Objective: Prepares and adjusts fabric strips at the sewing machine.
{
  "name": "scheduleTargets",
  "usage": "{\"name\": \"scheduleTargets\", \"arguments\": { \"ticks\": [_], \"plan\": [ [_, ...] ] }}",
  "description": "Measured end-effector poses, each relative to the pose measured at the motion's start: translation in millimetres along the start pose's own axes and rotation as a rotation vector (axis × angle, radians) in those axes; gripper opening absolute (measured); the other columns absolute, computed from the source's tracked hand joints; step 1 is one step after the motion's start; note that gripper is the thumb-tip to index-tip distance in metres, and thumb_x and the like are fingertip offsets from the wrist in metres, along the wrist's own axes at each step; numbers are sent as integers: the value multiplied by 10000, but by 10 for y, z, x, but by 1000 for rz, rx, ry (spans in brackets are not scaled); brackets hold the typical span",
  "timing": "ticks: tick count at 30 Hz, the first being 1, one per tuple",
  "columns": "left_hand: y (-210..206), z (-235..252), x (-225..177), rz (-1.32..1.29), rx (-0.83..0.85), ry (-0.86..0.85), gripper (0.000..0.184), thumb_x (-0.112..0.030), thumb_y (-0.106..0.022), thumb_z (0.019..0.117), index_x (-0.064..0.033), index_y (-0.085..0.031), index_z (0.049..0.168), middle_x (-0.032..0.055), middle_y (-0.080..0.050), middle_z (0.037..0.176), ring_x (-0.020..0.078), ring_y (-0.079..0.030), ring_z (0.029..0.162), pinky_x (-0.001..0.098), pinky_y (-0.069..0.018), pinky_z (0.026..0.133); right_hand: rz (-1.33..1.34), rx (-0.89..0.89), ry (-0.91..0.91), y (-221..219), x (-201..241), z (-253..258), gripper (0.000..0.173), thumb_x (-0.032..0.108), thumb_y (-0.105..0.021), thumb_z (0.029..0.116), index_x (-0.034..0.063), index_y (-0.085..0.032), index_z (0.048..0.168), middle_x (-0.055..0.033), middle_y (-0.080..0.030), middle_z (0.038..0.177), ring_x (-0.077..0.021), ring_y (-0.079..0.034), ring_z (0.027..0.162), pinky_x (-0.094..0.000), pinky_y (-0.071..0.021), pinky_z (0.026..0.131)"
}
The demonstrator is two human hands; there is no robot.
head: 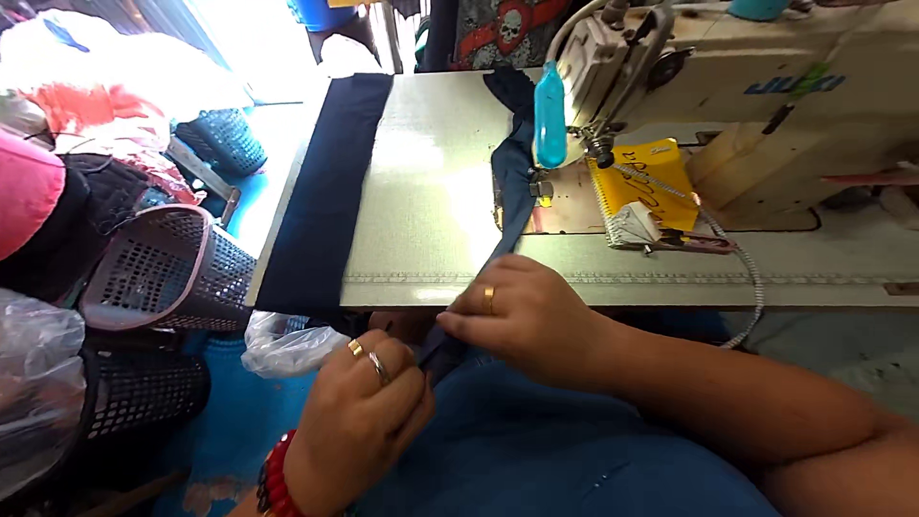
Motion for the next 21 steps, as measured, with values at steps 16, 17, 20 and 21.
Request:
{"name": "scheduleTargets", "arguments": {
  "ticks": [16, 17, 20, 21],
  "plan": [
    [-1943, 445, -104, -51, 501, -90, 521, -466, -379, 1075, -151, -622, 1411, 66, -594, 1476, 270, -517, 1412, 655, -293, 1172, 289, 168, -328, 83, -132, -1569, 205, 80, -553, 954, 116, -746, 894, -59, -780, 986, -171, -751, 905, -320, -593, 710],
    [-2000, 442, -72, -30, 513, -84, 526, -477, -368, 1075, -157, -634, 1398, 64, -604, 1465, 276, -531, 1399, 683, -282, 1162, 289, 161, -314, 87, -157, -1563, 204, 81, -555, 958, 116, -747, 897, -63, -782, 985, -173, -753, 912, -318, -594, 717],
    [-2085, 504, 26, 10, 505, -90, 501, -458, -369, 1078, -175, -652, 1379, 59, -623, 1442, 292, -553, 1376, 751, -241, 1136, 254, 153, -279, 74, -264, -1553, 214, 80, -541, 975, 109, -742, 908, -73, -781, 995, -191, -756, 930, -334, -600, 731],
    [-2105, 544, 64, 19, 494, -102, 486, -438, -375, 1078, -174, -658, 1372, 61, -628, 1435, 298, -553, 1375, 762, -218, 1137, 226, 152, -267, 60, -312, -1547, 222, 78, -532, 981, 105, -741, 911, -77, -782, 1003, -202, -757, 940, -348, -605, 745]
  ]
}}
Point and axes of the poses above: each hand's wrist, its own z-axis towards the middle knuckle, its own y-axis out of the back of the hand, x = y × z, the point moved 9 cm from there along z, towards the middle knuckle
